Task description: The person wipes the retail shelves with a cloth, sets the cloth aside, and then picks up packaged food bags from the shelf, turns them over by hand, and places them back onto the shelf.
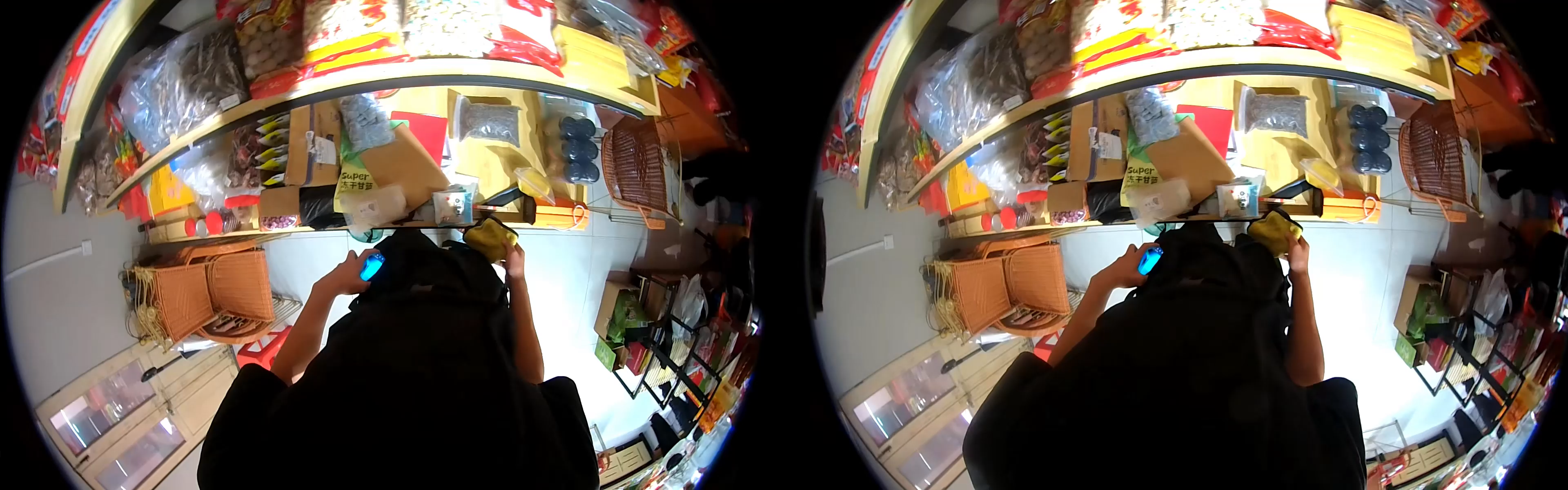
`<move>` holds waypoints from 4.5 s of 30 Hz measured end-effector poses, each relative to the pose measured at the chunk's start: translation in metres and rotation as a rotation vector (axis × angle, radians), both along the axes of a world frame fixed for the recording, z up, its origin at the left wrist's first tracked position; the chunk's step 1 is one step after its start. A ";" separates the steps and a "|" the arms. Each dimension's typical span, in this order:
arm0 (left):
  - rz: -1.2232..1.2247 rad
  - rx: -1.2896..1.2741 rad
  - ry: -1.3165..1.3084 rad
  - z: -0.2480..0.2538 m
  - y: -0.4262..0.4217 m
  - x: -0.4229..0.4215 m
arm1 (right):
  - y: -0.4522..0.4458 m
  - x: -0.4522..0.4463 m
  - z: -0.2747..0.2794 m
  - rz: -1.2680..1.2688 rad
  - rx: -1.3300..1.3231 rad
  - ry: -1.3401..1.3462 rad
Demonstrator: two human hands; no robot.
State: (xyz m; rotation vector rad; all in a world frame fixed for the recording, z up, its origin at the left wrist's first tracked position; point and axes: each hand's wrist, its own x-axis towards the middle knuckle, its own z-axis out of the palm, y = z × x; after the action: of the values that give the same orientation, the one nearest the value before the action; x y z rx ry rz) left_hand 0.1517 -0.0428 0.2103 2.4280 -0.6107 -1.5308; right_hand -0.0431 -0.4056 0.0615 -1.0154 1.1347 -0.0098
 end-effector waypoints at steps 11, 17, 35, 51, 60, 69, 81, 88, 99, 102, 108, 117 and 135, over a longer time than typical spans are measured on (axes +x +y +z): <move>0.041 -0.019 0.021 -0.025 -0.016 -0.022 | -0.034 -0.031 -0.004 -0.002 -0.003 0.017; -0.002 0.020 0.042 -0.025 -0.028 -0.033 | -0.051 -0.040 -0.012 -0.013 -0.005 0.006; -0.020 0.030 0.096 -0.004 -0.035 -0.035 | -0.054 -0.028 -0.006 0.009 0.017 0.034; -0.008 0.043 0.117 -0.004 -0.026 -0.025 | -0.048 -0.021 -0.023 0.011 -0.001 0.003; 0.000 0.034 0.103 -0.009 -0.021 -0.025 | -0.044 -0.015 -0.007 0.023 -0.004 0.041; 0.047 -0.261 0.079 -0.049 -0.015 -0.025 | -0.042 -0.015 -0.014 0.037 -0.004 0.080; 0.138 0.039 0.034 -0.054 -0.053 -0.030 | -0.040 -0.011 -0.016 0.027 -0.005 0.086; 0.020 0.257 -0.168 -0.078 -0.074 -0.049 | -0.040 -0.009 -0.022 0.148 0.016 0.103; 0.016 0.241 -0.079 -0.067 -0.080 -0.036 | -0.037 -0.013 -0.027 0.037 0.035 0.056; 0.077 0.118 -0.073 -0.085 -0.067 -0.025 | -0.037 -0.012 -0.020 0.012 0.021 0.066; 0.192 -0.175 -0.185 -0.057 -0.069 -0.032 | -0.044 -0.019 -0.041 0.084 -0.067 -0.025; 0.256 -0.430 0.141 -0.132 -0.008 -0.013 | -0.056 0.005 -0.052 0.145 -0.406 0.174; 0.034 -0.315 -0.217 -0.148 -0.061 0.062 | -0.051 0.060 0.040 -0.132 -0.032 -0.261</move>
State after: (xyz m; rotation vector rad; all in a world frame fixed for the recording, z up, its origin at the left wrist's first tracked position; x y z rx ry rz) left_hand 0.2137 -0.1040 0.0622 2.3577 -0.7800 -1.0710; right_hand 0.0166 -0.4567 0.1010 -0.9360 0.9627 -0.2593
